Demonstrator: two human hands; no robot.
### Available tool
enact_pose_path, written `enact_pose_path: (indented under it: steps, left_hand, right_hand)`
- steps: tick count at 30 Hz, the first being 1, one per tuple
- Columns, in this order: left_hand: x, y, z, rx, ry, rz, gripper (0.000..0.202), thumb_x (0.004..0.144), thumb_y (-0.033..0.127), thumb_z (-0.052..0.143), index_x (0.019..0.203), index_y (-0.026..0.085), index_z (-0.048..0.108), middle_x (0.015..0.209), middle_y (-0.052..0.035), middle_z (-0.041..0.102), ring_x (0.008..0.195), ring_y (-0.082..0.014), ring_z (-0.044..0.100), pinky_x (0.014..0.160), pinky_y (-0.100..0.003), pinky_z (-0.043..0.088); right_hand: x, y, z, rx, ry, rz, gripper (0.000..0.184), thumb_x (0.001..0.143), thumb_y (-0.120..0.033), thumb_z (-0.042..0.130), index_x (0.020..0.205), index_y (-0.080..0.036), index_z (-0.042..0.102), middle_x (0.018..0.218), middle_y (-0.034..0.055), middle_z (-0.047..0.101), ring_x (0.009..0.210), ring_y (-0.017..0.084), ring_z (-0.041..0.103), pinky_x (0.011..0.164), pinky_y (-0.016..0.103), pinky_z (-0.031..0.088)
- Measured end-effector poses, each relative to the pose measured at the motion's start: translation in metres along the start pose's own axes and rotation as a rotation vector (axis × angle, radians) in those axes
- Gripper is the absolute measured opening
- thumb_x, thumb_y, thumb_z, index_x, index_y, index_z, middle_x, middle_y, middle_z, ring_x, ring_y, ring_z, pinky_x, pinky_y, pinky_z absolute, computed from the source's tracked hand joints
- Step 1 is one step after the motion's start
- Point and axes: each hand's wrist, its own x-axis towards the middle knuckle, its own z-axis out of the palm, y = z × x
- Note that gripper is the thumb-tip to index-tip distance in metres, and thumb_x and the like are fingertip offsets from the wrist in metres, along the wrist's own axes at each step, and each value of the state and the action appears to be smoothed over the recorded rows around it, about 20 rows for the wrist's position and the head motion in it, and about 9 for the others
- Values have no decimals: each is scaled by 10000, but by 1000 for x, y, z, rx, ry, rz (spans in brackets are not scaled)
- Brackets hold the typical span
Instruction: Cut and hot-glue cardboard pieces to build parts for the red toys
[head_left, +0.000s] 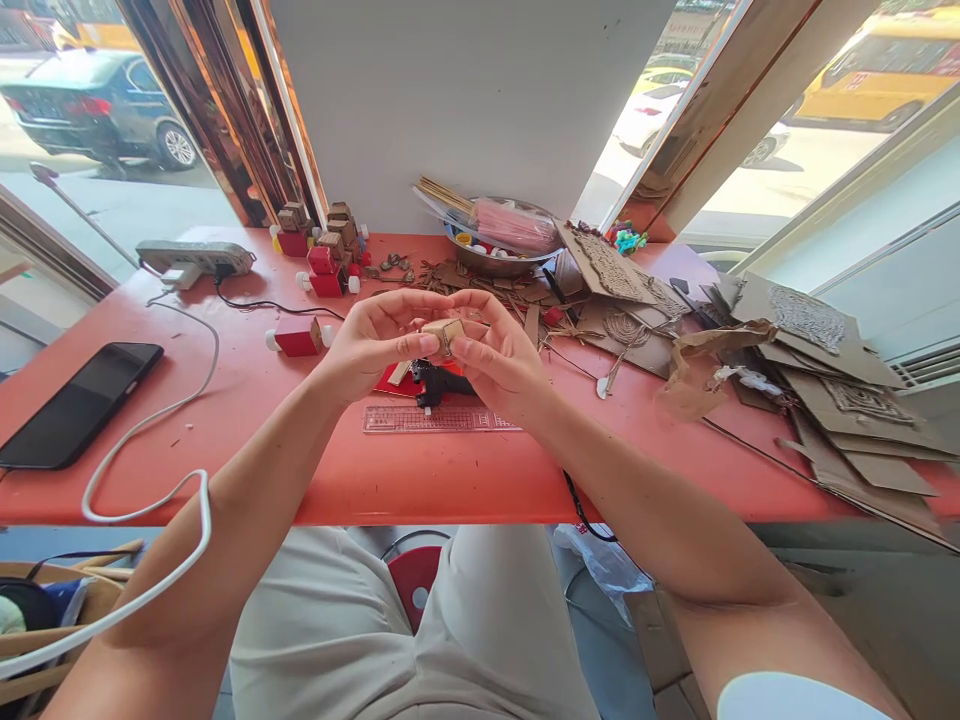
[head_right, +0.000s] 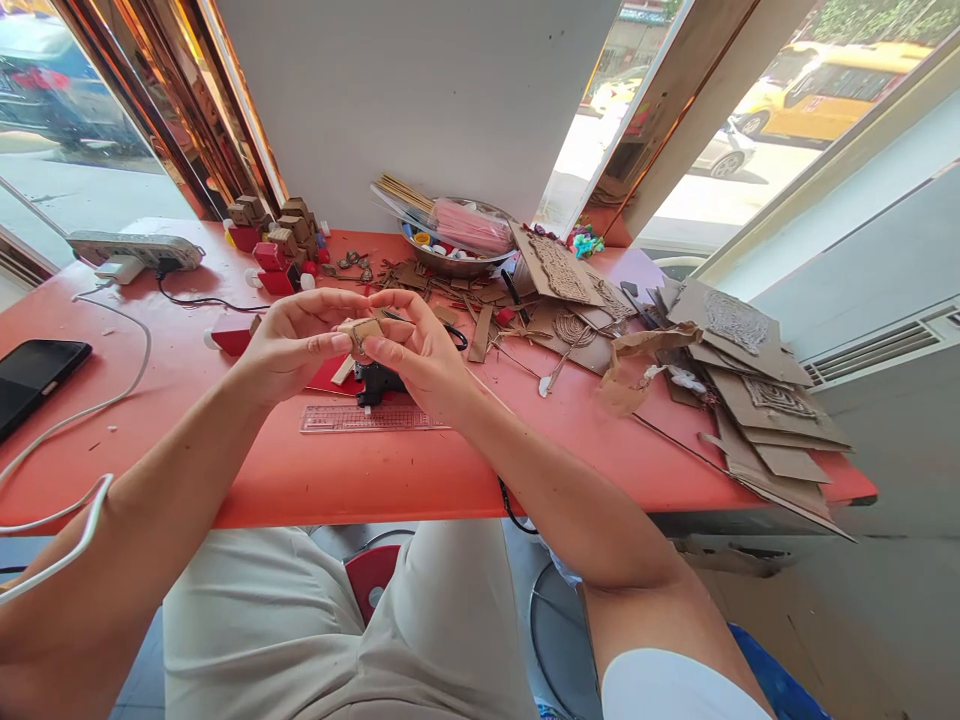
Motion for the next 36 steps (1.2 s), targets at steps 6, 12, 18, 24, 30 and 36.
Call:
enact_pose_path:
  steps: [6,12,18,24,30,36]
  left_hand:
    - [2,-2,-8,27,52,46,503,570,476,1026,957,226,827,970,-88,808,830,-263,781,728,-409,661]
    - [7,-3,-14,80,125,105,484,596,456,1001,973,227,802,985,-92,800,932,-276,785,811,-414,671]
    - [3,13,-53,162,228,206,454,671,497,952,1053,292,814,1026,-70,815,1005,-276,797,852,-412,671]
    - [-23,41,-122,522,300,93,451,589,433,1006,956,221,852,961,-109,830,983,-300,805,893,-439,670]
    - [-26,55,-155,812,212,-123,438,660,428,954,1032,222,848,1003,-87,849,1051,-293,794,1028,-486,626]
    - [-17,39,-174,805,91,-249,479,630,462,931,1047,241,850,1183,-98,838,1210,-332,752,1105,-501,582]
  right_hand:
    - [4,-2,-8,-84,28,44,687,696,-728,905,1108,-285,579,900,-14,780,804,164,746,775,321,627]
    - [18,0,-33,-196,274,10,580,682,-692,918,884,-258,588,659,-52,679,595,119,625,570,253,522]
    - [21,-1,-38,-237,317,-13,523,665,-679,921,719,-245,634,573,-40,656,492,105,544,511,261,467]
    - [13,-5,-23,-251,218,35,501,646,-647,955,698,-231,681,555,-21,645,501,114,548,496,255,453]
    - [9,-7,-12,-322,202,101,461,668,-599,939,692,-227,667,545,-37,607,487,106,504,466,245,440]
    - [9,-7,-14,-379,213,73,405,707,-570,901,697,-241,666,543,-39,590,494,114,505,480,257,445]
